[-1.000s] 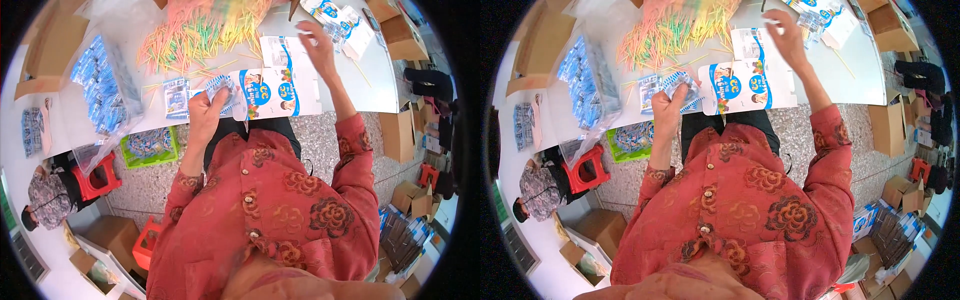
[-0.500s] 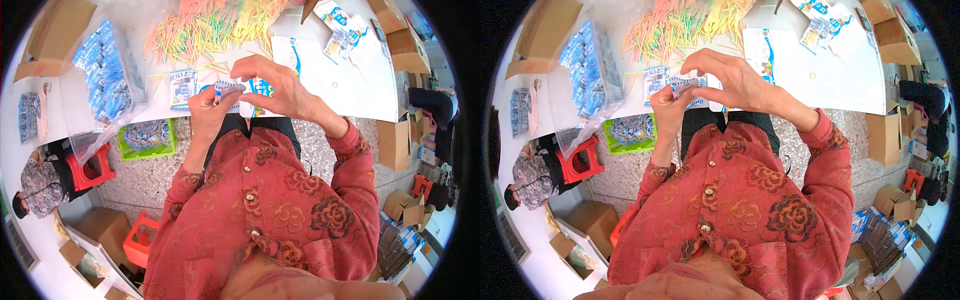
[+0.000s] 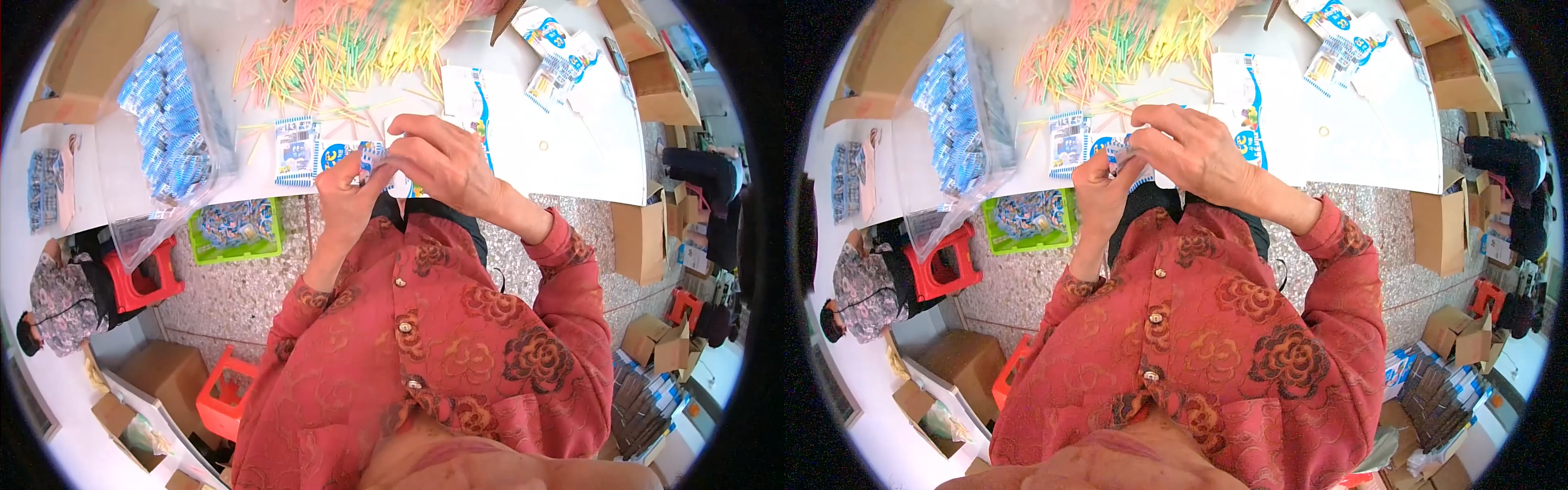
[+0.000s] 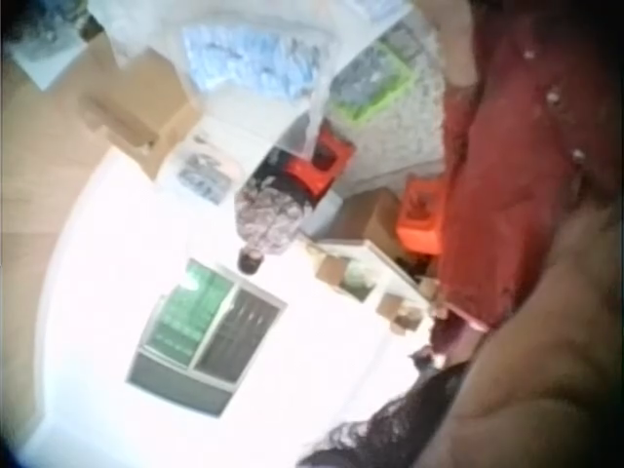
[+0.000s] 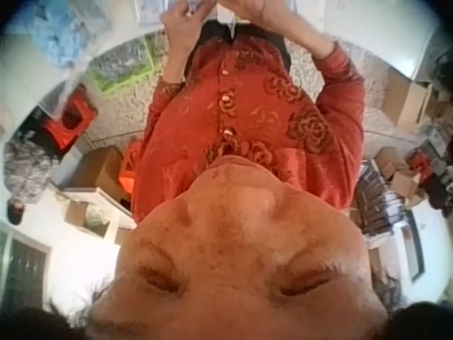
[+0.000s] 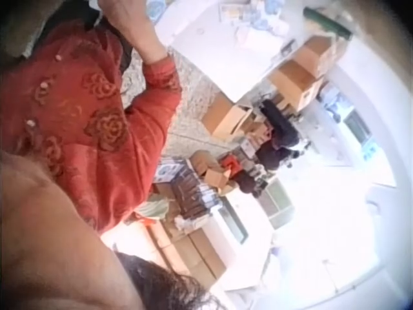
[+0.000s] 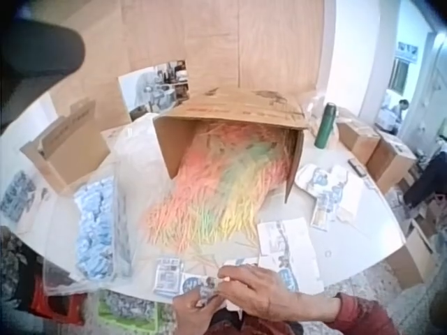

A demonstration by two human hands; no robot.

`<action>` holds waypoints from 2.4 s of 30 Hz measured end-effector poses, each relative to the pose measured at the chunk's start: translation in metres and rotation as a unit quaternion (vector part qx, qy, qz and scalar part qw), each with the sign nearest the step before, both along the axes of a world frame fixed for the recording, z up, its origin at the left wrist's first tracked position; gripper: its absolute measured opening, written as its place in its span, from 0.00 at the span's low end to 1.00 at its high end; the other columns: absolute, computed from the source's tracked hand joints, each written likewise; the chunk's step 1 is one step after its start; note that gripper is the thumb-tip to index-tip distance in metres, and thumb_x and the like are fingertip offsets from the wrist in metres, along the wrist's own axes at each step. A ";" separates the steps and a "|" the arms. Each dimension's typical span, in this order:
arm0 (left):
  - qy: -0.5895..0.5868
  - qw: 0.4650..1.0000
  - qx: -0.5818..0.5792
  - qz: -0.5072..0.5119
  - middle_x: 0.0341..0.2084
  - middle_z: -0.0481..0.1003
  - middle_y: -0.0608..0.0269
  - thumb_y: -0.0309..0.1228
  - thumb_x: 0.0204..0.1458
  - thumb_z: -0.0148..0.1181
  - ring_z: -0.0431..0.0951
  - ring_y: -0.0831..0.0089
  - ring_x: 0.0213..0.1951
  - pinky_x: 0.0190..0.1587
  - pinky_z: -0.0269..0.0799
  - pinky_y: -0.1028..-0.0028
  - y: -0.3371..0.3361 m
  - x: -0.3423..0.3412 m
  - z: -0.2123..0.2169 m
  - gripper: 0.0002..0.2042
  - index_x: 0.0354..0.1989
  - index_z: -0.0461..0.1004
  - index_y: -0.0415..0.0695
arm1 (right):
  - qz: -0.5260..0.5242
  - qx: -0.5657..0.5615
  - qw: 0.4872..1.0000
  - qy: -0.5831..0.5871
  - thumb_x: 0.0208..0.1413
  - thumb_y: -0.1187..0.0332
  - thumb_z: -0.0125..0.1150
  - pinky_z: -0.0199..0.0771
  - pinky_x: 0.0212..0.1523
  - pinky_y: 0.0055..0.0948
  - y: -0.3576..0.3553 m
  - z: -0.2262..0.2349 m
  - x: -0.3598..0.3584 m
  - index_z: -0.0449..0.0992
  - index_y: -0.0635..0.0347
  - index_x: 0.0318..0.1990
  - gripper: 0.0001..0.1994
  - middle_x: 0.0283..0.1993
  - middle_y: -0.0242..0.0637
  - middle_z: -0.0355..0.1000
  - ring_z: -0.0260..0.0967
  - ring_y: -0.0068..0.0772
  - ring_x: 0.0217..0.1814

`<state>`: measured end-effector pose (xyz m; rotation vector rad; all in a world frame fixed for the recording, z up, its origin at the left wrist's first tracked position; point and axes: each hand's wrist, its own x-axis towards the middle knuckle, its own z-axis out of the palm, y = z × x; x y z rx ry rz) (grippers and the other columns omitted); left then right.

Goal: Packaging small colorful plastic rings into plastic bags at a workstation.

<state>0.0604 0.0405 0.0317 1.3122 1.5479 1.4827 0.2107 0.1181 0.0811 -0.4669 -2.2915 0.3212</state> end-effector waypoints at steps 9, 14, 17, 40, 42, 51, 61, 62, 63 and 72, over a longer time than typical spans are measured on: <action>0.023 0.999 -0.013 -0.027 0.18 0.72 0.71 0.23 0.43 0.63 0.66 0.87 0.23 0.26 0.64 0.82 0.004 0.002 -0.004 0.04 0.29 0.76 0.39 | 0.057 -0.163 0.984 0.031 0.41 0.76 0.65 0.72 0.37 0.30 0.002 0.000 0.001 0.74 0.61 0.37 0.12 0.46 0.39 0.68 0.69 0.37 0.42; 0.076 0.996 -0.042 -0.015 0.16 0.71 0.62 0.26 0.40 0.65 0.68 0.78 0.19 0.22 0.64 0.76 0.005 0.003 -0.001 0.07 0.28 0.75 0.39 | 0.061 -0.130 0.990 -0.010 0.42 0.75 0.64 0.72 0.39 0.32 0.005 -0.008 0.003 0.74 0.61 0.34 0.09 0.43 0.39 0.69 0.69 0.39 0.42; 0.069 0.995 -0.038 -0.054 0.17 0.72 0.61 0.25 0.41 0.64 0.71 0.78 0.20 0.24 0.66 0.77 0.004 0.002 -0.006 0.06 0.28 0.75 0.38 | 0.039 -0.073 0.995 -0.054 0.42 0.75 0.62 0.72 0.39 0.33 0.008 -0.010 0.003 0.73 0.62 0.31 0.07 0.40 0.38 0.69 0.69 0.39 0.40; -0.041 0.998 -0.044 0.018 0.22 0.75 0.67 0.20 0.40 0.65 0.72 0.84 0.25 0.28 0.67 0.82 -0.010 -0.027 -0.025 0.07 0.29 0.76 0.38 | 0.067 -0.341 0.937 -0.013 0.49 0.78 0.56 0.72 0.35 0.24 0.050 -0.015 -0.017 0.72 0.61 0.41 0.10 0.42 0.37 0.70 0.70 0.27 0.37; -0.114 0.992 -0.015 0.046 0.22 0.74 0.72 0.21 0.42 0.65 0.66 0.89 0.23 0.26 0.63 0.85 -0.012 -0.032 -0.032 0.06 0.29 0.77 0.39 | 0.021 -0.243 0.969 -0.039 0.48 0.79 0.56 0.72 0.33 0.25 0.075 -0.035 -0.020 0.72 0.62 0.42 0.12 0.41 0.38 0.70 0.70 0.29 0.33; -0.140 0.985 -0.030 0.098 0.23 0.70 0.79 0.21 0.44 0.64 0.57 0.92 0.21 0.22 0.52 0.87 -0.024 -0.057 -0.037 0.11 0.38 0.76 0.37 | -0.077 -0.042 0.988 -0.125 0.46 0.78 0.57 0.73 0.33 0.33 0.144 -0.081 0.004 0.73 0.60 0.40 0.11 0.39 0.39 0.71 0.72 0.43 0.34; -0.125 0.990 -0.035 0.045 0.18 0.65 0.79 0.24 0.45 0.64 0.54 0.90 0.20 0.20 0.49 0.84 -0.013 -0.051 -0.029 0.07 0.33 0.76 0.37 | -0.035 0.124 0.956 -0.265 0.42 0.80 0.54 0.73 0.42 0.31 0.164 -0.074 -0.007 0.69 0.63 0.43 0.17 0.47 0.40 0.68 0.69 0.39 0.45; -0.128 0.990 -0.032 0.047 0.18 0.65 0.79 0.24 0.45 0.64 0.54 0.90 0.20 0.20 0.49 0.84 -0.013 -0.050 -0.029 0.07 0.32 0.76 0.37 | -0.035 0.123 0.956 -0.264 0.42 0.80 0.54 0.73 0.42 0.31 0.166 -0.075 -0.012 0.69 0.63 0.43 0.17 0.47 0.40 0.68 0.69 0.39 0.45; -0.130 0.990 -0.030 0.048 0.18 0.66 0.79 0.24 0.45 0.64 0.54 0.90 0.20 0.20 0.49 0.84 -0.013 -0.050 -0.028 0.06 0.31 0.75 0.37 | -0.032 0.150 0.952 -0.267 0.41 0.80 0.55 0.73 0.42 0.30 0.169 -0.076 -0.016 0.68 0.63 0.42 0.17 0.45 0.39 0.67 0.68 0.39 0.46; -0.126 0.990 -0.031 0.056 0.21 0.70 0.78 0.25 0.45 0.65 0.56 0.90 0.20 0.20 0.52 0.84 -0.016 -0.049 -0.035 0.12 0.38 0.76 0.37 | -0.008 0.235 0.897 -0.374 0.39 0.78 0.56 0.72 0.41 0.26 0.177 -0.080 -0.040 0.66 0.63 0.40 0.15 0.39 0.36 0.64 0.67 0.33 0.43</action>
